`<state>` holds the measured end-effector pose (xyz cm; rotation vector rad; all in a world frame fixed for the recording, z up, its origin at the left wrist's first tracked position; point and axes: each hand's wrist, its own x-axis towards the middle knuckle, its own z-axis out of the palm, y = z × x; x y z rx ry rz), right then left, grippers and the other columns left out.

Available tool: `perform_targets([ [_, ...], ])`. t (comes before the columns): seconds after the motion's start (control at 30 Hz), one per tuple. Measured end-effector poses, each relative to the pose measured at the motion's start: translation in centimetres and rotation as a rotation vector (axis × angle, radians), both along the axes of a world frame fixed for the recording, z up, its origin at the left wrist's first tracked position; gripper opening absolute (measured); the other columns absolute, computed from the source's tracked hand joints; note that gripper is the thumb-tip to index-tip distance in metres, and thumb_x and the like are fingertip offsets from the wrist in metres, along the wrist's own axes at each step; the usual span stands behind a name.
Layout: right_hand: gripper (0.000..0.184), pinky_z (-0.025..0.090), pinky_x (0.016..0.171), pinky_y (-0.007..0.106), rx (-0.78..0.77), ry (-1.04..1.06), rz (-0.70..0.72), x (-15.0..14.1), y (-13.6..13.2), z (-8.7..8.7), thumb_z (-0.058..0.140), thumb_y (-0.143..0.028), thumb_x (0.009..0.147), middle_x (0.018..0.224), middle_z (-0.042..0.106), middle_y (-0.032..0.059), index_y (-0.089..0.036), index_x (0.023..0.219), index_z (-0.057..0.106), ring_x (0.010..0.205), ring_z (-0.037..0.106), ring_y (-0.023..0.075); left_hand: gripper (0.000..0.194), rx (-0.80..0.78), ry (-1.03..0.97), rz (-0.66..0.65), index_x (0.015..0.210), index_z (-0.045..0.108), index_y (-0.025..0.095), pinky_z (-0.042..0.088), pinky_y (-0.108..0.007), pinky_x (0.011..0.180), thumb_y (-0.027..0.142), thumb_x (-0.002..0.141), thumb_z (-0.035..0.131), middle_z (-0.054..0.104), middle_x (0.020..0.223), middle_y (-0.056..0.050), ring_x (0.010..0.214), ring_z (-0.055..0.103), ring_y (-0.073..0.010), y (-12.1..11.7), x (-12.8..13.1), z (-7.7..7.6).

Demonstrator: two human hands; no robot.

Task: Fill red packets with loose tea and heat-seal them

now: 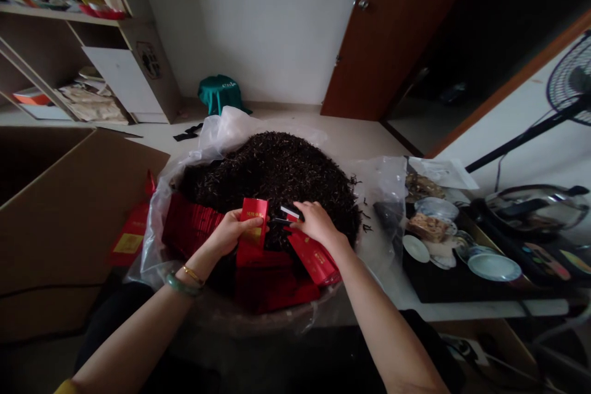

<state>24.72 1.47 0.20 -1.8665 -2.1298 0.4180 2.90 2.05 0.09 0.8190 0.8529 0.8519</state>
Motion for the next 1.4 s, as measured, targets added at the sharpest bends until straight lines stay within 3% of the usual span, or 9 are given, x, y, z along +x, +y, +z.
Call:
perform_targets([
  [0.13,0.042,0.042,0.089,0.036,-0.034,-0.256,0.072,0.6,-1.1,-1.7,0.068,-0.028,0.078,0.11,0.064,0.0114,-0.019,0.119,0.059,0.101,0.057,0.0257,0.043,-0.004,-0.022,-0.018,0.076,0.069,0.01,0.051,-0.026,0.059,0.033,0.044,0.088,0.072,0.067,-0.005,0.056,0.065,-0.0155,-0.1,0.1,0.0],
  [0.47,0.046,0.044,0.091,0.038,0.085,-0.077,0.055,1.9,-0.7,-4.1,0.057,-0.033,0.085,0.111,0.061,0.0138,-0.015,0.127,0.052,0.104,0.056,0.0269,0.041,0.051,-0.001,0.012,0.075,0.069,0.011,0.049,-0.024,0.058,0.032,0.046,0.087,0.071,0.068,-0.003,0.056,0.063,-0.0131,0.1,0.1,-0.1],
  [0.57,0.043,0.045,0.092,0.038,0.167,0.114,0.008,2.8,-0.5,-2.9,0.057,-0.032,0.084,0.114,0.06,0.0122,-0.018,0.125,0.054,0.104,0.058,0.025,0.042,0.077,0.035,0.003,0.074,0.069,0.01,0.049,-0.023,0.057,0.034,0.045,0.087,0.071,0.068,-0.003,0.056,0.062,-0.0126,0.1,0.0,0.0],
  [0.7,0.043,0.049,0.089,0.035,0.179,0.375,0.071,3.0,-1.3,0.6,0.06,-0.038,0.081,0.11,0.062,0.0084,-0.02,0.12,0.058,0.101,0.061,0.0219,0.044,0.102,0.089,-0.019,0.076,0.07,0.011,0.048,-0.023,0.056,0.037,0.045,0.087,0.071,0.068,-0.004,0.055,0.061,-0.0129,-0.1,0.0,0.0],
  [0.87,0.045,0.051,0.086,0.035,0.116,0.391,0.212,0.5,-3.2,3.5,0.068,-0.035,0.076,0.108,0.064,0.0086,-0.018,0.116,0.061,0.097,0.063,0.0214,0.045,0.163,0.14,-0.12,0.083,0.072,0.012,0.049,-0.024,0.062,0.038,0.048,0.085,0.073,0.074,-0.004,0.061,0.063,-0.0139,-0.8,0.4,-0.1],
  [0.97,0.038,0.051,0.086,0.034,0.103,0.355,0.244,-0.9,-3.9,4.0,0.068,-0.028,0.076,0.104,0.066,0.0079,-0.018,0.112,0.064,0.095,0.064,0.0205,0.044,0.209,0.174,-0.187,0.085,0.072,0.012,0.049,-0.025,0.067,0.038,0.051,0.084,0.073,0.078,-0.004,0.065,0.064,-0.0149,-1.2,0.6,-0.1],
  [1.13,0.026,0.052,0.083,0.031,0.138,0.347,0.225,-1.6,-4.1,4.4,0.065,-0.019,0.078,0.099,0.068,0.0061,-0.019,0.104,0.067,0.091,0.065,0.0185,0.041,0.225,0.299,-0.206,0.077,0.071,0.01,0.045,-0.023,0.056,0.039,0.051,0.083,0.07,0.067,-0.002,0.057,0.06,-0.0133,-1.4,0.7,-0.3],
  [1.4,0.027,0.052,0.082,0.03,0.135,0.328,0.186,-1.9,-4.1,4.6,0.068,-0.02,0.076,0.098,0.068,0.0058,-0.019,0.103,0.067,0.09,0.066,0.0188,0.038,0.271,0.294,-0.202,0.081,0.071,0.01,0.048,-0.025,0.061,0.034,0.052,0.082,0.072,0.072,-0.003,0.06,0.061,-0.0141,-1.3,0.6,-0.8],
])
